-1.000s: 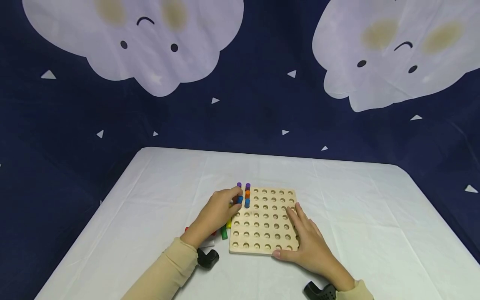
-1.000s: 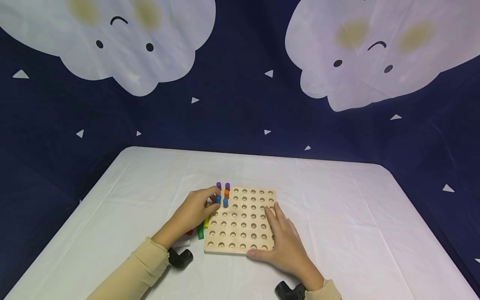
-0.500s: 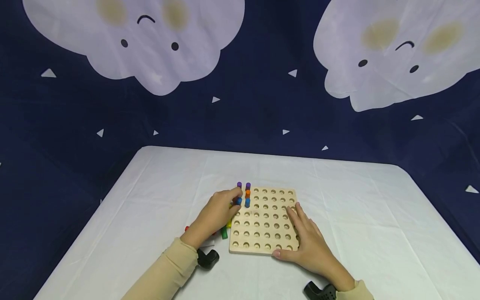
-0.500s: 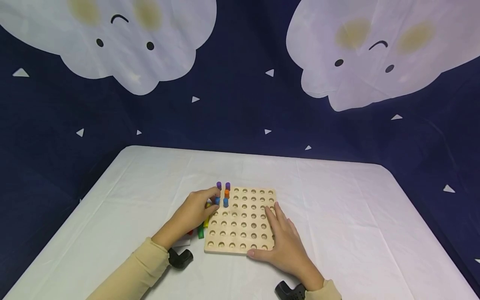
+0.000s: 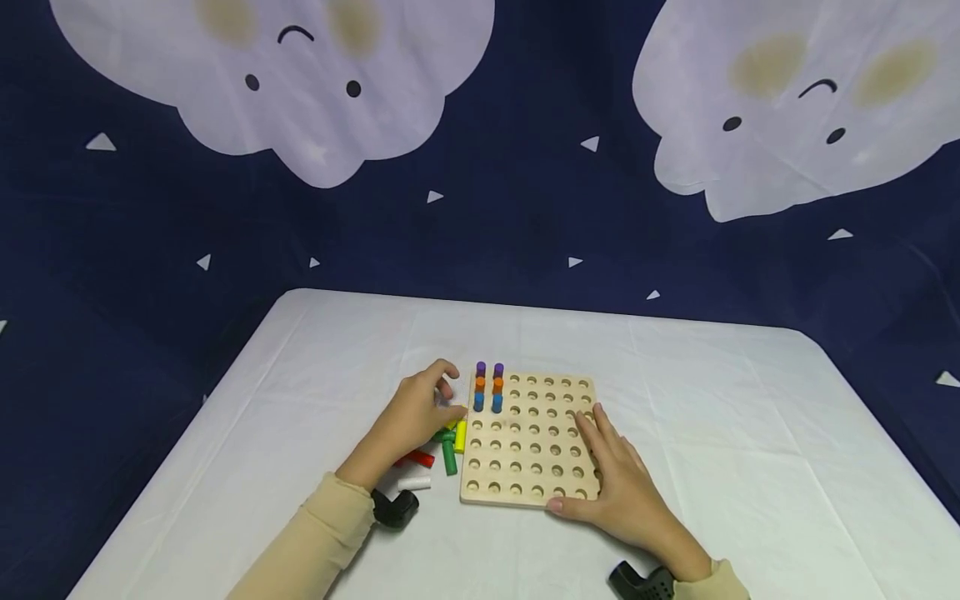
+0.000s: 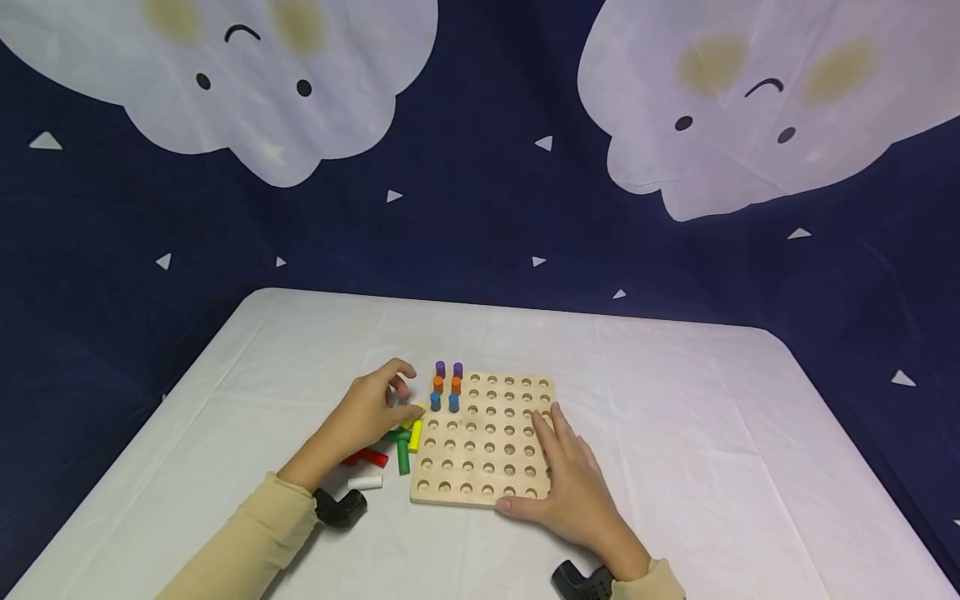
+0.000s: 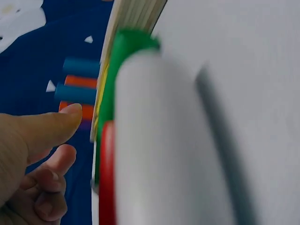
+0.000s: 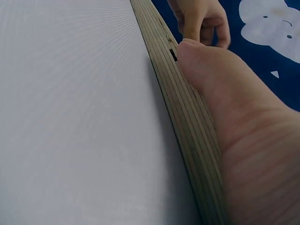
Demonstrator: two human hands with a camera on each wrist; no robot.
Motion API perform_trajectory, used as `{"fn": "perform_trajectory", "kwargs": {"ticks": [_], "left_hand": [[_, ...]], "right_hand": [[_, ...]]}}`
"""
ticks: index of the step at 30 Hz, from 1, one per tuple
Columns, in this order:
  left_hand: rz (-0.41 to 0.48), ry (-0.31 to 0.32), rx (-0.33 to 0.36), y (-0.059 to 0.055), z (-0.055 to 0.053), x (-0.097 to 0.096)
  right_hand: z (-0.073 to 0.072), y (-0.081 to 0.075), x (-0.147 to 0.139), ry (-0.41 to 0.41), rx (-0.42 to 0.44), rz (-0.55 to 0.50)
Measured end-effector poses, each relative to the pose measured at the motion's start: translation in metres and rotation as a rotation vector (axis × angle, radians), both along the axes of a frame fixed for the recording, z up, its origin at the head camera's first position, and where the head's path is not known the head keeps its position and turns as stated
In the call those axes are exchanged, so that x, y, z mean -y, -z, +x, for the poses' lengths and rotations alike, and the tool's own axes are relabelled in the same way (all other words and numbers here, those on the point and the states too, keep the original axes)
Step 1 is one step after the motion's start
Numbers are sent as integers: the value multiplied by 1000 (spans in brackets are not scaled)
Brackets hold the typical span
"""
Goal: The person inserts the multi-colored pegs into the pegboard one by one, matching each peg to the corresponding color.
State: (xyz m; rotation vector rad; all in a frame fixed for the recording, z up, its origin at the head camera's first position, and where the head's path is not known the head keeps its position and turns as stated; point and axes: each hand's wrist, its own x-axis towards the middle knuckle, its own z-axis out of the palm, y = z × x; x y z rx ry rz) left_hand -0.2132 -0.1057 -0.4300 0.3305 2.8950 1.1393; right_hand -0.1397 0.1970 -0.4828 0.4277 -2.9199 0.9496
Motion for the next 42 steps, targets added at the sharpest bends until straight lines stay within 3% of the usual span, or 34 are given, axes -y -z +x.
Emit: {"fn": "perform_trajectory", "kwargs": {"ticks": [6,10,16,29,36,42], "left_hand": [[-15,-99,30,-4,-2,16],[-35,-133,33,-4,-4,23],[-62,-107,88,-3,-6,28],[-176,-23,166,0,-7,17],[-210,-46,146,1,-7,15],[-156,-74,145,2,-5,17]], "right_hand": [[-1,2,-2,8,-2,-1],[-2,3,-2,11,5,-5],[-2,2,-2,6,-5,-2],[-3,5,-2,-7,-4,-24],[-3,6,-2,-3,1,-27],[-3,5,-2,-1,-7,-25]]}}
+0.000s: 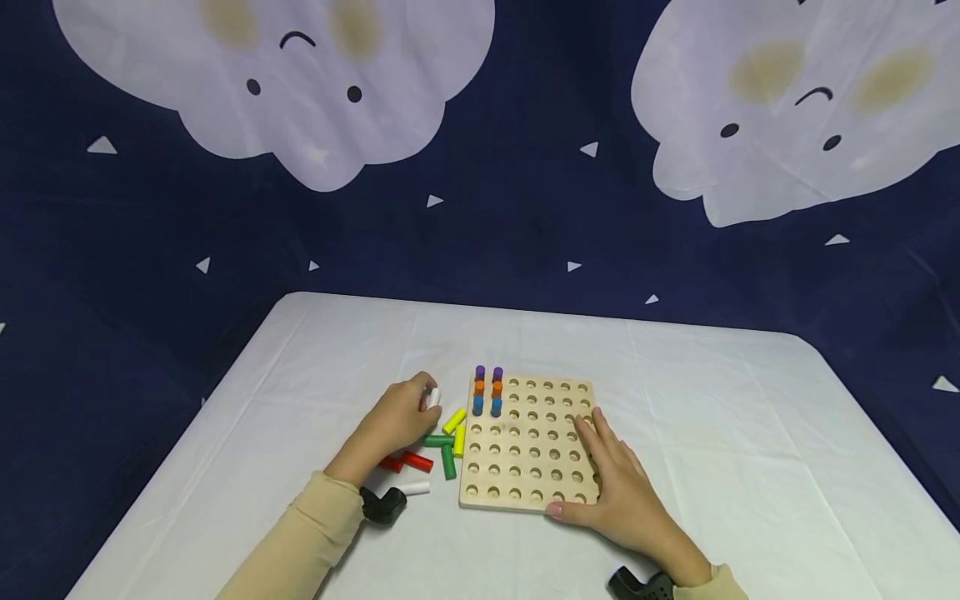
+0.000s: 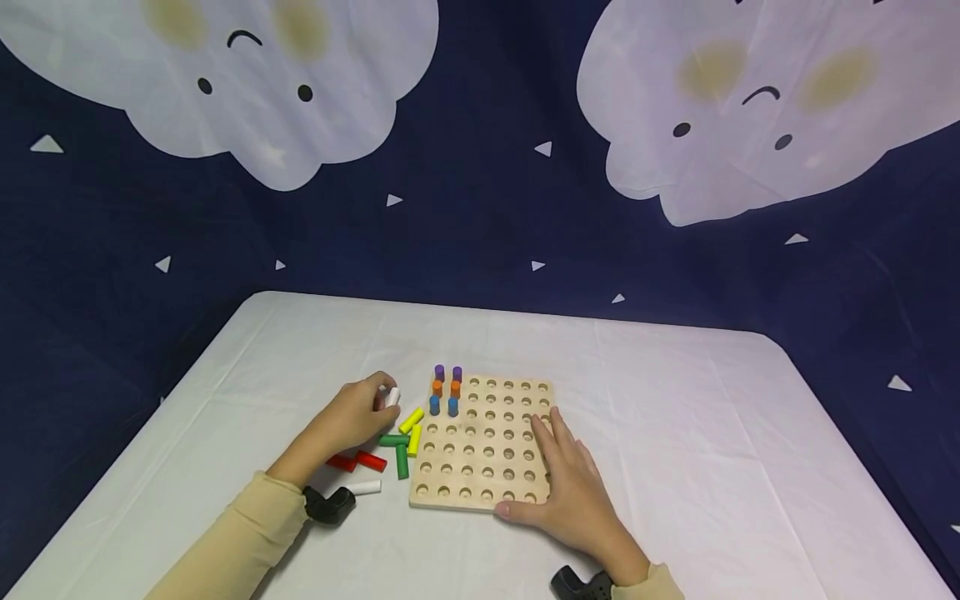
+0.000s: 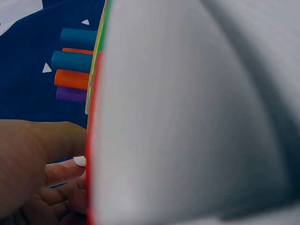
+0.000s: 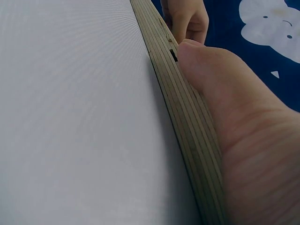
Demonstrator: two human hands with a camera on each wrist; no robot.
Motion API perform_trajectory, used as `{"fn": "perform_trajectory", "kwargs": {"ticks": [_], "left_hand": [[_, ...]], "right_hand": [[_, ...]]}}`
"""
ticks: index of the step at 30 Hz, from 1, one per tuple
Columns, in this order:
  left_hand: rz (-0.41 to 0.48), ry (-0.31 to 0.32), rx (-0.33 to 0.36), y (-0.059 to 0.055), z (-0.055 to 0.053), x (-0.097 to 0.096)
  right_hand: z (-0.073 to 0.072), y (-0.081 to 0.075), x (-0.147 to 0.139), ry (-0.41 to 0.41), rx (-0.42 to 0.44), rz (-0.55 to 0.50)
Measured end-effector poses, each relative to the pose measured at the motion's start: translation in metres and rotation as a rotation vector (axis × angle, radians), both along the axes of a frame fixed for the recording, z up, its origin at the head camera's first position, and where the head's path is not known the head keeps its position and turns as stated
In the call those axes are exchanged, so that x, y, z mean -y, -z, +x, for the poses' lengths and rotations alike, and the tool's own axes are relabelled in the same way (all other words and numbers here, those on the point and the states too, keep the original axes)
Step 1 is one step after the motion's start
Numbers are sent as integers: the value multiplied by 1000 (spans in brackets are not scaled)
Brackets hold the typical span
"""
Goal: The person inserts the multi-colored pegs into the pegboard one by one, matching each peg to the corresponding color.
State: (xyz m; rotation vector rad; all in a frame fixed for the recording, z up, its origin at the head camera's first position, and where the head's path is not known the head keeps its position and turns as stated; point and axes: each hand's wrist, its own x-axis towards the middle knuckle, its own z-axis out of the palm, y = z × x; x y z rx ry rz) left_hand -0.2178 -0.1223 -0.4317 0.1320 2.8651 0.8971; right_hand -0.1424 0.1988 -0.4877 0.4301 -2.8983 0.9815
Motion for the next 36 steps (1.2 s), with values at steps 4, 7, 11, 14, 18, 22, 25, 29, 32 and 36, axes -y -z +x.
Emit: {"fn": "perform_trajectory", "kwargs": {"ticks": [4,7,11,14,18,22,25,29,32,36], "left_hand": [[41,-9,-20,2,2,1],[61,4,-52,3,2,0],[75,28,-99,4,3,-2],[86,43,-133,3,4,-5],[101,60,-163,0,7,-9],[122,75,-165,-4,10,-15],[126,92,-172,-6,11,-19],[123,110,-188,-8,13,-25],[125,123,-191,-10,14,-30],[118,135,-195,-12,15,-37]], "right_hand": [[2,0,1,-1,-6,1],[2,0,1,2,-3,1],[2,0,1,6,7,2],[2,1,1,7,8,3],[2,1,0,11,10,3],[1,1,0,7,5,3],[1,1,0,3,0,5],[0,1,0,5,5,9],[0,1,0,6,8,10],[-1,1,0,6,5,13]]}}
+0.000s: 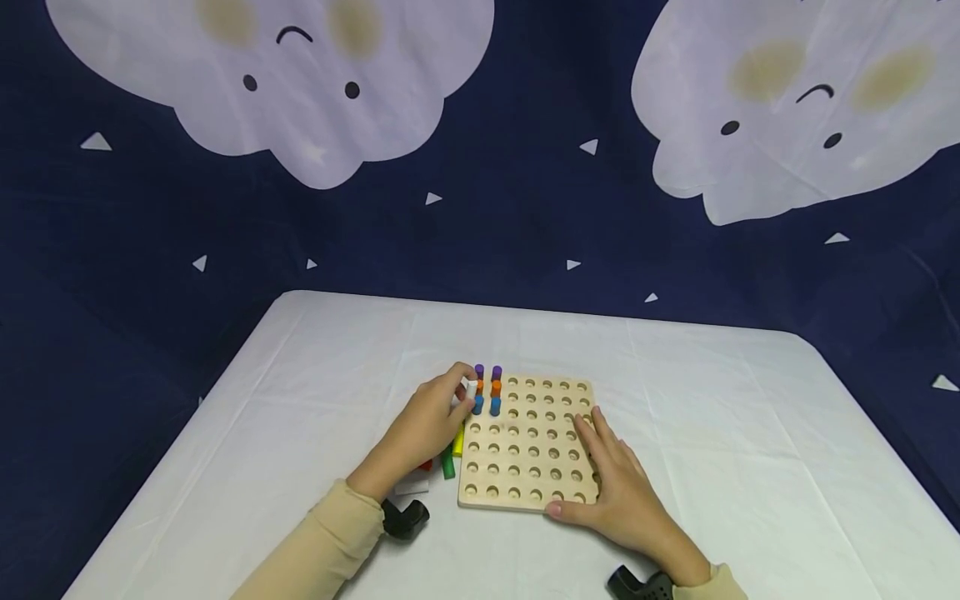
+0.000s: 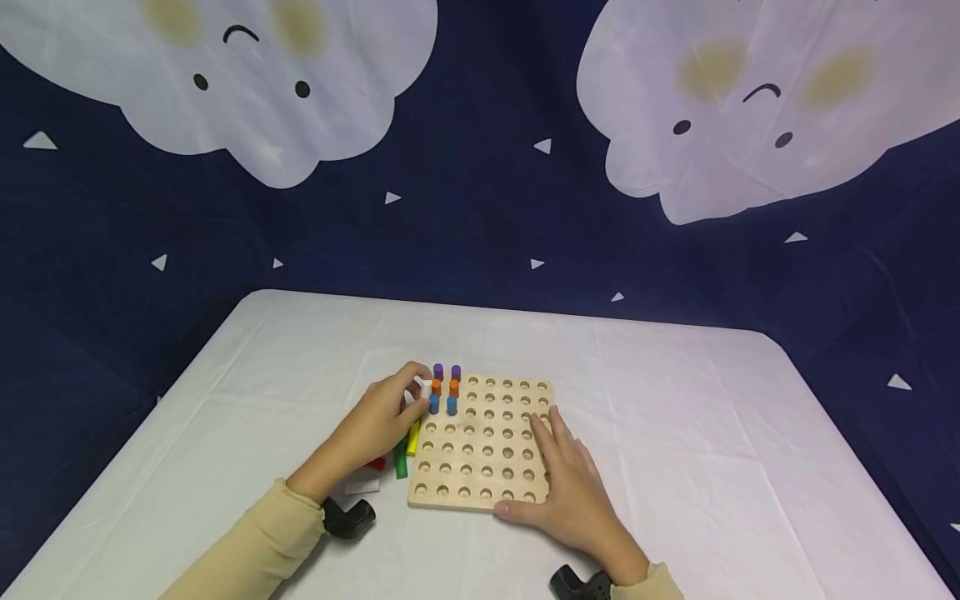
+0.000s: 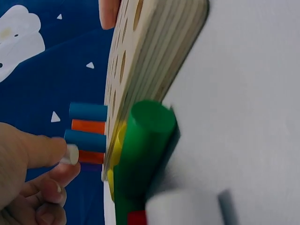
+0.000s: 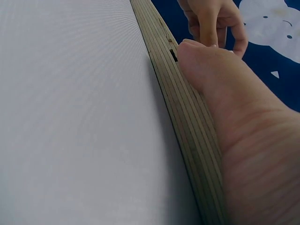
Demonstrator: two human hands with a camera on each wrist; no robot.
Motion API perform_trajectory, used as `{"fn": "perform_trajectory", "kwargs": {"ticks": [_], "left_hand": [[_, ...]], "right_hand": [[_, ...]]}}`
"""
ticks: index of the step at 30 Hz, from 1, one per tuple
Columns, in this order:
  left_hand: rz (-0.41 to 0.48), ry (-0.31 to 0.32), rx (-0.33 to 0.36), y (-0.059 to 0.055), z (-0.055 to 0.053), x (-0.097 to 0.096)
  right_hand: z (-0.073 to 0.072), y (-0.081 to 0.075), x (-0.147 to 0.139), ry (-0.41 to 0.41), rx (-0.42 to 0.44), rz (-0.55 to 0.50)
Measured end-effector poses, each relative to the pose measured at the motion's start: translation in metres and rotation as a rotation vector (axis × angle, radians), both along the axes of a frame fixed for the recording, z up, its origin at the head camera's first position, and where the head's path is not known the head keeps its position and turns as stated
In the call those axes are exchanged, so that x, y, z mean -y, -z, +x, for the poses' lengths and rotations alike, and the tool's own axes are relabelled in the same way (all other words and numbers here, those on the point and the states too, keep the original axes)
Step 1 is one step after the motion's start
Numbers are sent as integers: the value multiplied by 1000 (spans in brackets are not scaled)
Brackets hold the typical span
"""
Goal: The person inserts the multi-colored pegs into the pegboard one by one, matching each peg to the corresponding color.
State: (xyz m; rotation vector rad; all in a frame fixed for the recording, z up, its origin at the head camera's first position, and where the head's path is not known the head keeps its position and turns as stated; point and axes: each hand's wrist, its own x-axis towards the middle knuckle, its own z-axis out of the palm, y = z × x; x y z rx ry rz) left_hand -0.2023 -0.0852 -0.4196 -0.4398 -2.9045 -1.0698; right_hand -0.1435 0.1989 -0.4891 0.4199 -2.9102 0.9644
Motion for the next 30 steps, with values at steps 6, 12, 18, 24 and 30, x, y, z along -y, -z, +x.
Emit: {"fn": "perform_trajectory", "kwargs": {"ticks": [6,12,18,24,30], "left_hand": [[0,-3,-20,-1,1,-3],[21,13,-20,-1,3,-3],[23,64,-52,-2,7,-7],[-1,113,-52,2,10,-12],[-36,142,-64,8,12,-16]], "right_hand": [[0,-1,0,6,2,10],[1,-2,1,10,4,17],[2,-3,1,6,5,15],[1,-3,1,11,12,23],[1,-2,1,9,17,18]]}}
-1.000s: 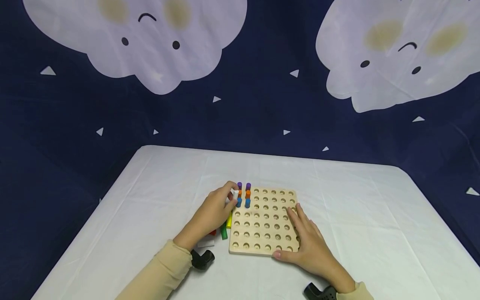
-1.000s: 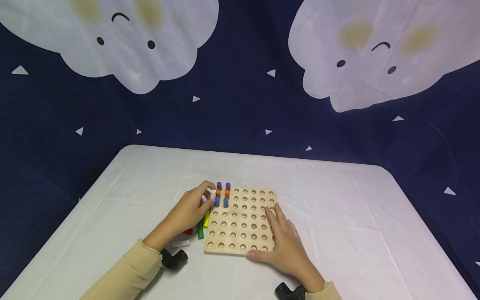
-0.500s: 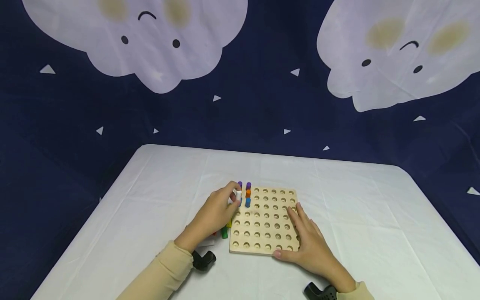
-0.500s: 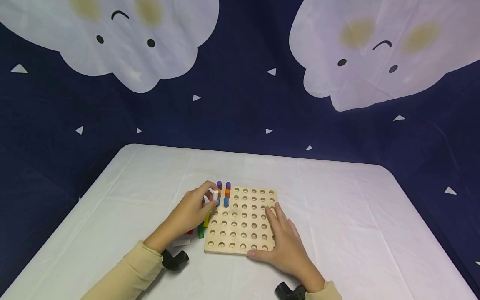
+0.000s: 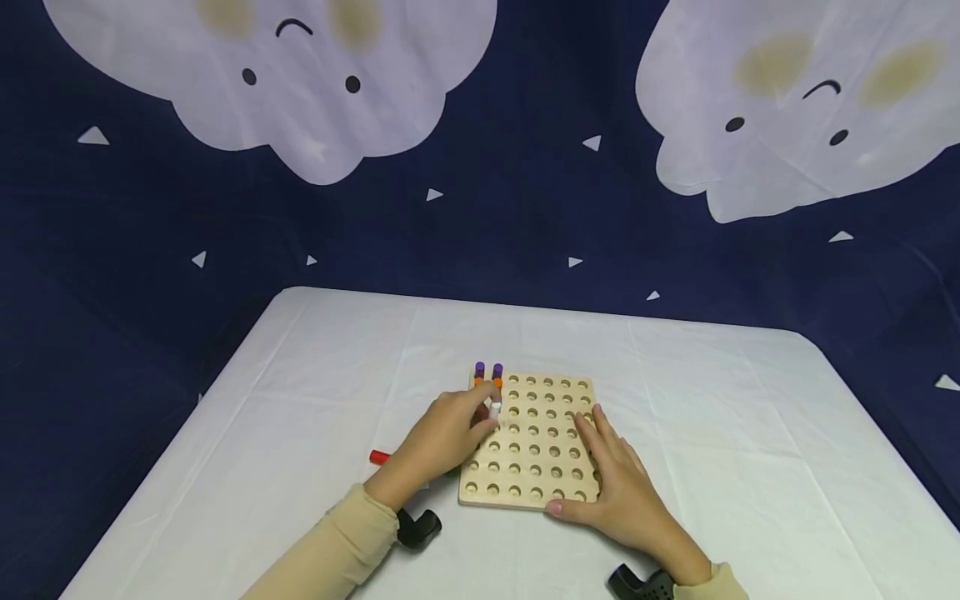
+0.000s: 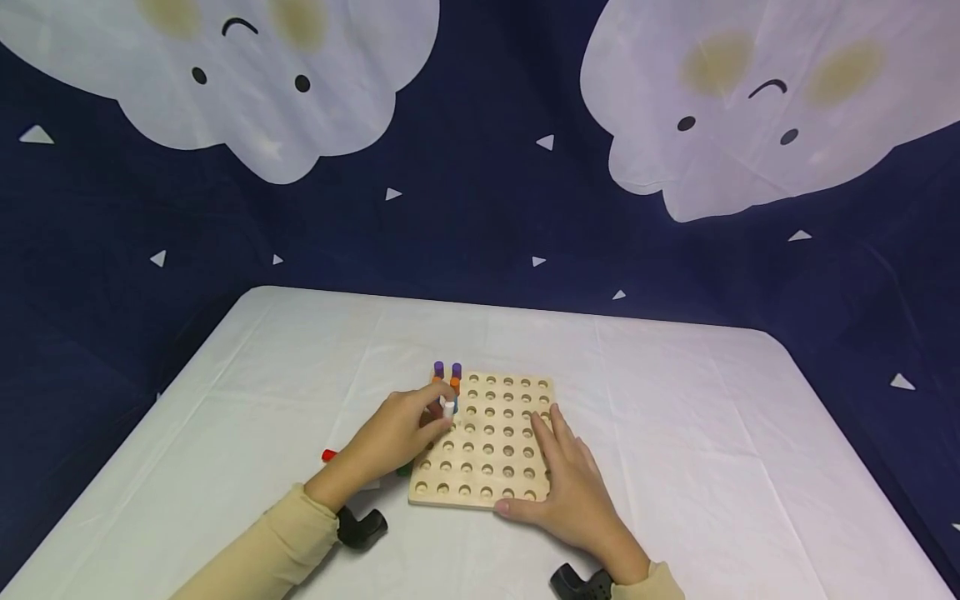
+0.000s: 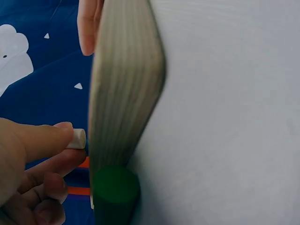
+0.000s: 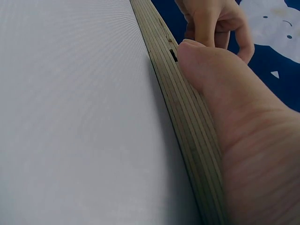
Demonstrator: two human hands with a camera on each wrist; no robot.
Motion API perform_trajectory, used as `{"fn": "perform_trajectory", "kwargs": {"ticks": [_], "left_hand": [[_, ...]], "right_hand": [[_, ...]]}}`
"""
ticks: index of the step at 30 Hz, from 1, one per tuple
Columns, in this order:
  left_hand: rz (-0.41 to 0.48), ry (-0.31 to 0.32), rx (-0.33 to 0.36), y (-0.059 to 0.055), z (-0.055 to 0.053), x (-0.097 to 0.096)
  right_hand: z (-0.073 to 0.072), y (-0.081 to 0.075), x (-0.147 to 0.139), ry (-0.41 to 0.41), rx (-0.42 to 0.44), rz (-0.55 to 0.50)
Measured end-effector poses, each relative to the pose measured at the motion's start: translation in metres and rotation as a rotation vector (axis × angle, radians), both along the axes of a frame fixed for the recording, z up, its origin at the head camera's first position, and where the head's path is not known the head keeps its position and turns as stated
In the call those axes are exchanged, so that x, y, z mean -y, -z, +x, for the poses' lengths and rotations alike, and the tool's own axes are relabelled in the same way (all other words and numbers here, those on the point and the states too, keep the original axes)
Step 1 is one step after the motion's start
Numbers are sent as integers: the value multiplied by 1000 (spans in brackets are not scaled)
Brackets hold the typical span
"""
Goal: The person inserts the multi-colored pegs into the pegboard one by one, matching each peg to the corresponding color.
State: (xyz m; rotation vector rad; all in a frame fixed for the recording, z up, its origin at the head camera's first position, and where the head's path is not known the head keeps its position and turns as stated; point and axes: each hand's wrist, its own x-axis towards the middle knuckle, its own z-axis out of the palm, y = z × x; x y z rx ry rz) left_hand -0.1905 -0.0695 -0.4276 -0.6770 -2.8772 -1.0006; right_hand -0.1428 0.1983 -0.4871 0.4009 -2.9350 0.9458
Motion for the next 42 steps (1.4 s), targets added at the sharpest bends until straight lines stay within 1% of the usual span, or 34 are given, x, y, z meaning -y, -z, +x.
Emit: {"fn": "perform_trajectory", "kwargs": {"ticks": [5,8,13,16,20,23,25,28,31,35,40,42], "left_hand": [[-19,23,-13,1,0,-4],[-35,40,-37,2,-1,-7],[-108,81,-136,5,-1,-11],[-123,96,-183,6,0,-12],[-117,97,-198,6,1,-13],[-116,94,-176,6,2,-13],[-115,86,-152,5,3,-12],[-112,55,-98,4,5,-9],[-100,15,-74,1,8,-3],[-72,-29,-100,-2,14,11],[-46,-104,-127,-3,27,35],[-49,-123,-125,-4,33,44]], "right_hand": [[1,1,-1,4,-4,-3],[2,1,-1,4,-6,-8],[4,2,-1,5,-12,-23],[5,2,-1,3,-16,-27],[6,2,0,8,-16,-27],[7,3,-1,13,-12,-29],[6,3,-2,15,-9,-29],[5,4,-3,18,-8,-27],[4,5,-3,12,-16,-28],[3,4,-4,-3,-22,-37],[1,1,-4,-25,-29,-36],[0,1,-4,-35,-36,-32]]}}
